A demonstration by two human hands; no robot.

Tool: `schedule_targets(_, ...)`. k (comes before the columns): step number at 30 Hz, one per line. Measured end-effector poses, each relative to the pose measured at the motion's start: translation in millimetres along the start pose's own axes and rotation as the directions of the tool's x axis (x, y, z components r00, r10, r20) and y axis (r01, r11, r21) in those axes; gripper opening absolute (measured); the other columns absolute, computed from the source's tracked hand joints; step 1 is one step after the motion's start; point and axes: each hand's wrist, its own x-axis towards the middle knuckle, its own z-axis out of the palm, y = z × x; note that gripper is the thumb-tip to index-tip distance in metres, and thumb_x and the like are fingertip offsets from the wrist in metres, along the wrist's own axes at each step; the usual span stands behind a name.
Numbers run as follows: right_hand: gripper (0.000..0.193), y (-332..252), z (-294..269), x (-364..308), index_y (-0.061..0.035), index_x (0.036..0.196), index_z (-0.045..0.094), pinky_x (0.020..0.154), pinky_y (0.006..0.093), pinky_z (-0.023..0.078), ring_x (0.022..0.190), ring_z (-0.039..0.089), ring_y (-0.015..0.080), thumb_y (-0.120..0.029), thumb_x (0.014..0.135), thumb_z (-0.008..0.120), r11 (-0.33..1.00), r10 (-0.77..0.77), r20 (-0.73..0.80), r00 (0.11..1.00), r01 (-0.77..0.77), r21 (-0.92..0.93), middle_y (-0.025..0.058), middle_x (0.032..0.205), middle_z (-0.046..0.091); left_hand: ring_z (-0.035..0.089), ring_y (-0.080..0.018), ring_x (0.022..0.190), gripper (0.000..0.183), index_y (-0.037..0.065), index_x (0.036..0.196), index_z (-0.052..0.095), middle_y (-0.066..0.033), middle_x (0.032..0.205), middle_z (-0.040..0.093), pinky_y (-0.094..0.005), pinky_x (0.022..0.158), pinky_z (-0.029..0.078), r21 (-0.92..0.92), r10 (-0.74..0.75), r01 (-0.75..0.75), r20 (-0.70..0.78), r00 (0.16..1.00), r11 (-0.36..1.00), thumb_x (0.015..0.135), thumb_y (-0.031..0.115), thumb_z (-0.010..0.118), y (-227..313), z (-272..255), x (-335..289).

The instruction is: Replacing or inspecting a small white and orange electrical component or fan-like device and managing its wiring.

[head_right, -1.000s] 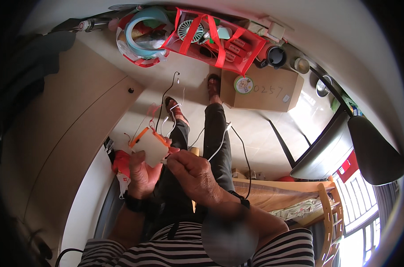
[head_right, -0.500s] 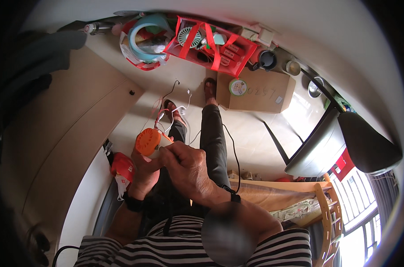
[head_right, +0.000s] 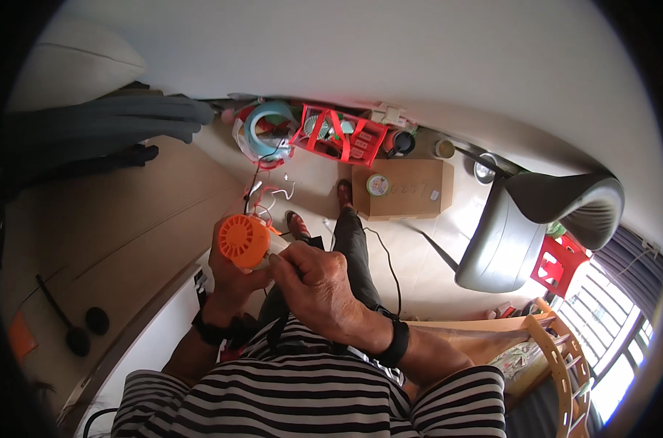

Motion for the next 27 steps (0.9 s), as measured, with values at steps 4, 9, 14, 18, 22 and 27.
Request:
schedule_targets(4,0.016,-32,-6,-29,0.0016,0.078,0.059,0.046,0.0208,0.038,0.051,0.044,0.0029,-0.012,0.085,0.053,0.98,0.102,0.093,0.99,-0.116,0.164,-0.0007,0.056,0.051,0.057,-0.0168,0.092,0.078,0.0,0.116,0.034,-0.0103,0.103,0.054,-0.0282,0.081,0.047,0.109,0.14,-0.141,0.02,0.99,0.984,0.056,0.015,0.082,37,-8,-13)
schedule_targets(9,0.014,-60,-6,-48,0.0014,0.081,0.059,0.047,0.0209,0.038,0.053,0.045,0.0034,-0.011,0.085,0.053,0.994,-0.069,0.067,0.995,0.063,0.09,-0.0002,0.058,0.052,0.057,-0.0171,0.094,0.082,-0.004,0.119,0.031,-0.0119,0.106,0.053,-0.0283,0.081,0.047,0.219,0.274,-0.277,0.043,0.961,0.936,0.056,0.013,0.081,79,-16,-22)
schedule_targets(14,0.015,-101,-1,-63,0.0023,0.08,0.06,0.05,0.0213,0.039,0.056,0.047,0.0047,-0.01,0.085,0.052,0.99,-0.143,0.07,0.987,0.141,0.022,0.002,0.059,0.054,0.057,-0.0161,0.091,0.079,-0.003,0.118,0.033,-0.0113,0.104,0.054,-0.0281,0.079,0.047,0.218,0.396,-0.384,-0.011,0.918,0.897,0.056,0.012,0.08,111,-25,-33)
schedule_targets(18,0.014,-130,3,-71,0.0028,0.082,0.06,0.05,0.0208,0.039,0.056,0.048,0.0048,-0.009,0.084,0.054,0.964,-0.252,0.107,0.962,0.26,-0.062,0.003,0.061,0.055,0.058,-0.015,0.088,0.07,-0.001,0.112,0.042,-0.0086,0.096,0.057,-0.027,0.078,0.046,0.185,0.379,-0.366,-0.042,0.924,0.912,0.055,0.01,0.079,139,-41,-38)
schedule_targets(22,0.013,-153,8,-80,0.0041,0.088,0.061,0.049,0.0195,0.038,0.056,0.045,0.004,-0.006,0.084,0.054,0.932,-0.36,0.138,0.923,0.35,0.095,-0.0011,0.064,0.054,0.057,-0.0151,0.088,0.067,-0.002,0.112,0.046,-0.0079,0.098,0.058,-0.0292,0.08,0.045,-0.245,0.027,0.007,0.138,0.99,0.97,0.055,0.017,0.074,177,-75,-45)
schedule_targets(27,0.009,-167,10,-86,0.004,0.087,0.059,0.052,0.0232,0.039,0.058,0.047,0.0079,-0.003,0.082,0.056,0.922,-0.387,0.133,0.913,0.38,0.072,0.0056,0.067,0.054,0.058,-0.0178,0.078,0.06,-0.002,0.105,0.049,-0.0102,0.09,0.058,-0.0278,0.07,0.047,-0.2,-0.036,0.071,0.173,0.984,0.977,0.056,0.027,0.067,208,-109,-53)
